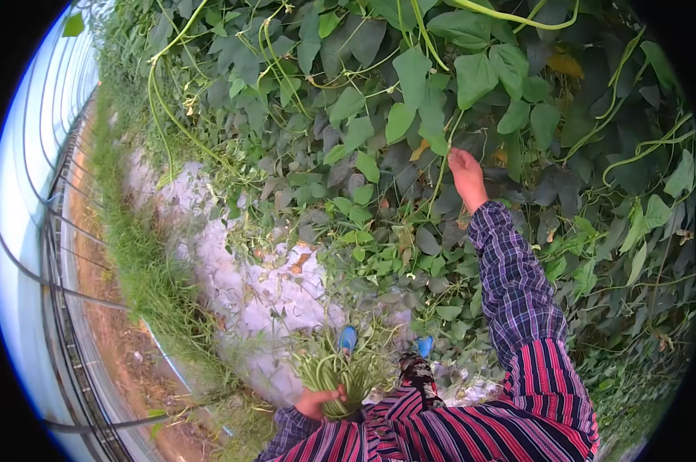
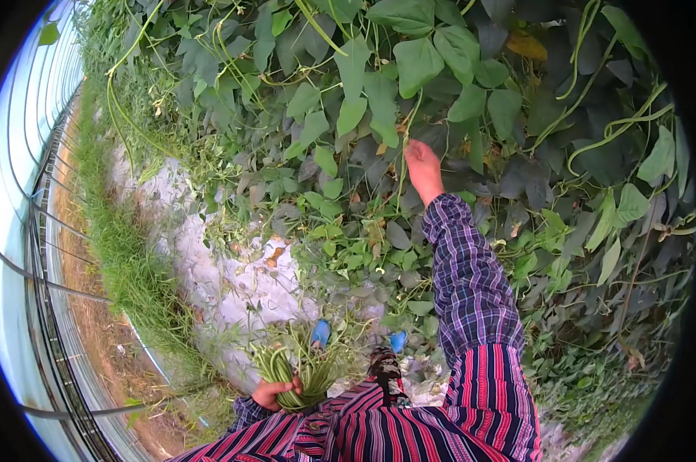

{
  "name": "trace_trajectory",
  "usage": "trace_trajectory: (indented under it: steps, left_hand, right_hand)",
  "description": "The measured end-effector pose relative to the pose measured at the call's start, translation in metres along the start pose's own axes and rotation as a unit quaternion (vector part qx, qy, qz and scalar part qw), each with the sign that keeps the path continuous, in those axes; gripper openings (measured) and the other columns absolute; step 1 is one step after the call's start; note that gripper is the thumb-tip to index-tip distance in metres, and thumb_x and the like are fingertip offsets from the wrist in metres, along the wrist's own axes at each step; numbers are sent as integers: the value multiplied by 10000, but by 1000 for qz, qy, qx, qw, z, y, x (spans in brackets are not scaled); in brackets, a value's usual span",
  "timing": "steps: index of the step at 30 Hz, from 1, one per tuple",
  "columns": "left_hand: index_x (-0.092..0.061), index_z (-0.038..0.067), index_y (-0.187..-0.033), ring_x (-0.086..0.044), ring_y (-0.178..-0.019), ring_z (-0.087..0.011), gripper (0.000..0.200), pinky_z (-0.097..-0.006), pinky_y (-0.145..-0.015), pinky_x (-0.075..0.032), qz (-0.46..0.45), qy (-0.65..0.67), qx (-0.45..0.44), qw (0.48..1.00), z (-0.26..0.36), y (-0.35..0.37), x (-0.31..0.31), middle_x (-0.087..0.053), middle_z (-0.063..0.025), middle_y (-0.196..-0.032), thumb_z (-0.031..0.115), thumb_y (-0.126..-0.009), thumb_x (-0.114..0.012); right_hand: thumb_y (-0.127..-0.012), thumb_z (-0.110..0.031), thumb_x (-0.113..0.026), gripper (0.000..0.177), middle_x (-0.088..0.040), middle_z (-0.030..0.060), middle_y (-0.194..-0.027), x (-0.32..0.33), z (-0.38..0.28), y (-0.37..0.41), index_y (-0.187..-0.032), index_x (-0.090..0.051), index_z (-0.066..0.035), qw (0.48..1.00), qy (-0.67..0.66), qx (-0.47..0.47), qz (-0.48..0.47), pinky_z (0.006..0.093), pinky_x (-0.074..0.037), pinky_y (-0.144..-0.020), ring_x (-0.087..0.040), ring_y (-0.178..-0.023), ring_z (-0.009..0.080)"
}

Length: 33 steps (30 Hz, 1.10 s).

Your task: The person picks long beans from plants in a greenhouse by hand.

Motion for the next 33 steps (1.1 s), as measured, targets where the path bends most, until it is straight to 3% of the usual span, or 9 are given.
trace_trajectory:
  steps: [4, 10, 18, 25, 28, 29, 30, 31, 33]
  left_hand:
    - [-482, 41, -959, -588, -768, -245, 310, -367, -661, -508, -9, 36, 27, 999, -26, 4, 14, -579, -132, -810, 3, -689, -630]
    - [-474, 44, -931, -574, -749, -230, 285, -362, -652, -494, -2, 30, 22, 999, -24, 1, 36, -577, -121, -804, -3, -691, -620]
    - [-474, 22, -975, -577, -749, -225, 329, -351, -654, -490, -16, 28, 65, 997, -3, -3, 51, -580, -122, -802, -8, -685, -626]
    - [-512, 6, -905, -571, -748, -226, 248, -344, -650, -479, -14, 1, 88, 996, 3, -12, 55, -577, -120, -788, 10, -687, -629]
    - [-508, 7, -907, -565, -745, -232, 264, -342, -660, -469, -22, 7, 109, 994, 0, -17, 52, -575, -124, -784, 18, -676, -634]
    - [-503, 10, -914, -562, -740, -236, 277, -346, -663, -464, -15, 8, 111, 994, 0, -19, 53, -573, -124, -781, 17, -672, -637]
    - [-498, 13, -921, -559, -734, -240, 290, -351, -666, -459, -6, 8, 111, 994, -1, -21, 56, -571, -124, -778, 17, -668, -640]
    - [-498, 44, -975, -523, -717, -249, 343, -378, -672, -425, -4, -11, 125, 992, -5, -23, 60, -553, -101, -759, 3, -656, -617]
    - [-497, 44, -974, -522, -718, -249, 343, -379, -672, -424, 2, -10, 142, 990, -9, -29, 58, -551, -102, -765, 2, -655, -616]
  right_hand:
    - [-892, -139, -476, 303, -597, 96, -989, -17, 10, -23, -1147, -487, 25, 998, -4, 60, -29, 259, -432, -804, -562, -861, 146]
    - [-897, -129, -438, 201, -557, 9, -798, -26, -18, 11, -1043, -515, -13, 996, -75, 13, -42, 206, -433, -617, -503, -673, 66]
    - [-886, -118, -445, 204, -528, -14, -768, -42, -28, 38, -1051, -521, -26, 995, -51, 22, -81, 203, -415, -609, -456, -647, 53]
    - [-836, -28, -444, 142, -566, 10, -778, -43, -25, 57, -936, -542, -54, 968, 147, 201, -31, 207, -410, -630, -466, -662, 73]
    - [-835, -25, -468, 200, -583, 43, -828, -60, 13, 89, -1022, -525, -66, 984, 82, 141, -71, 227, -421, -652, -478, -657, 107]
    - [-851, -57, -486, 285, -583, 88, -912, -64, 35, 106, -1134, -468, -93, 987, 109, -1, -121, 247, -430, -718, -522, -759, 124]
    - [-853, -99, -525, 382, -569, 137, -980, -65, 48, 127, -1216, -406, -91, 991, 78, 2, -106, 276, -426, -792, -539, -889, 162]
    - [-840, -116, -557, 461, -562, 148, -1004, -64, 67, 145, -1259, -368, -68, 985, 52, -97, -131, 300, -417, -839, -527, -974, 196]
    - [-830, -95, -571, 452, -589, 76, -875, -36, 144, 181, -1244, -397, -51, 982, 40, -163, -85, 257, -446, -640, -533, -743, 133]
Point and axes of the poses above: each hand's wrist, its own y-axis away from the middle knuckle, its own x-axis out of the back of the hand, z = x × y, the point moved 8 cm from there along -y, towards the middle knuckle
